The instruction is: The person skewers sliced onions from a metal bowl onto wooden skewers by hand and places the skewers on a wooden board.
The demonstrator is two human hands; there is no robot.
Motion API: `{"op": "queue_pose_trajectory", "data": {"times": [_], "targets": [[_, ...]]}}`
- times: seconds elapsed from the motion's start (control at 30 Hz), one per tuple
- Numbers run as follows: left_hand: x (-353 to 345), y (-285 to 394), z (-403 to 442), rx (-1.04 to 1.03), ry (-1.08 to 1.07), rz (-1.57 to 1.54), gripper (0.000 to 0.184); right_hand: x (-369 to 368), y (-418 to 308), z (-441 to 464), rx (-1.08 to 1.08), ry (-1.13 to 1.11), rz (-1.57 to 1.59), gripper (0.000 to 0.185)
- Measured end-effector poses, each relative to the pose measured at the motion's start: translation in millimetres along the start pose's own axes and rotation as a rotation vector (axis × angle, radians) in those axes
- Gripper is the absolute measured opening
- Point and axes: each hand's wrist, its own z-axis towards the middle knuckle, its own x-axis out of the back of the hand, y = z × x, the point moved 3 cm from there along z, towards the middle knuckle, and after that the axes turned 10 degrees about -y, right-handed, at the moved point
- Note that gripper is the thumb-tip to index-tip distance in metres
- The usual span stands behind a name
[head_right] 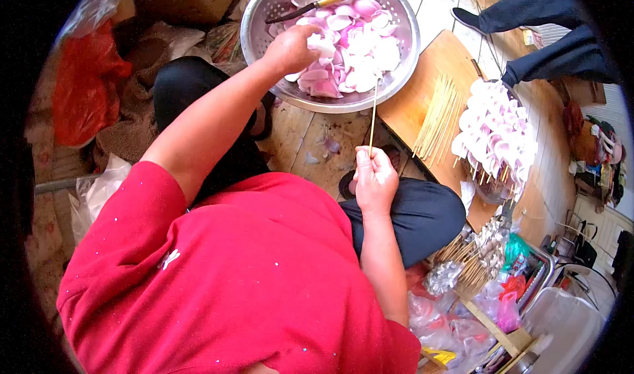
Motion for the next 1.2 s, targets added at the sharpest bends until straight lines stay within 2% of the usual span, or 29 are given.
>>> {"op": "queue_pose_trajectory", "data": {"times": [0.1,0.17,0.2,0.27,0.37,0.4,0.43,0.47,0.57,0.6,0.63,0.7,0.83,0.9,0.93,1.0,1.1,1.17,1.2], "targets": [[-2.1,-3.8,9.4,0.053,0.017,0.115,0.047,-1.5,2.1,1.5,-0.014,-0.006,-0.007,0.015],[-14.5,9.7,1.2,0.120,-0.288,0.266,0.053,-3.6,2.4,3.1,-0.042,-0.020,-0.011,0.014],[-19.9,14.4,-6.4,0.090,-0.212,0.159,0.052,-4.1,3.0,4.1,-0.042,-0.018,-0.008,0.013],[-28.9,36.1,-28.3,-0.081,-0.244,0.077,0.049,-5.2,2.9,6.2,-0.044,-0.022,-0.008,0.013],[-40.3,52.2,-44.1,-0.214,-0.282,-0.004,0.045,-7.0,4.5,12.0,-0.034,-0.029,-0.009,0.013],[-40.2,46.3,-35.9,-0.209,-0.200,-0.076,0.045,-7.4,5.3,13.2,-0.026,-0.030,-0.010,0.014],[-21.7,47.9,-29.9,-0.146,-0.180,-0.090,0.044,-8.3,4.6,13.8,-0.029,-0.032,-0.007,0.014],[-8.6,42.0,-17.0,0.006,-0.183,-0.118,0.043,-9.8,2.5,14.3,-0.039,-0.044,0.012,0.014],[19.7,1.7,19.6,0.218,0.121,-0.125,0.036,-12.3,1.7,15.5,-0.034,-0.062,0.025,0.013],[26.7,-7.0,22.2,0.269,0.204,-0.033,0.034,-12.6,1.4,15.9,-0.020,-0.065,0.019,0.013],[25.7,-20.9,32.5,0.334,0.134,0.032,0.033,-12.4,2.0,16.9,-0.020,-0.063,0.022,0.013],[13.1,-34.9,41.6,0.451,-0.146,0.109,0.031,-11.7,3.9,17.5,0.000,-0.055,-0.006,0.013],[11.2,-38.9,43.9,0.440,-0.003,0.077,0.028,-12.6,-0.4,14.9,-0.017,-0.048,-0.015,0.015],[16.2,-37.7,42.1,0.365,0.152,-0.133,0.021,-13.2,-2.0,14.2,-0.058,-0.103,-0.021,0.018],[17.7,-33.9,41.6,0.362,0.154,-0.129,0.021,-14.2,0.9,15.1,-0.053,-0.116,-0.015,0.020],[9.0,-20.8,34.3,0.306,0.035,-0.702,0.014,-17.8,-2.7,15.4,-0.046,-0.155,0.003,0.020],[0.8,12.1,10.5,0.261,-0.155,-1.206,0.019,-22.9,-5.1,16.2,-0.035,-0.201,0.006,0.021],[-4.9,22.7,-1.1,0.303,-0.187,-1.328,0.020,-25.0,-9.1,14.5,-0.066,-0.218,-0.078,0.019],[-2.5,29.6,-8.4,0.314,-0.194,-1.359,0.028,-25.7,-8.0,13.8,-0.064,-0.226,-0.070,0.019]]}}
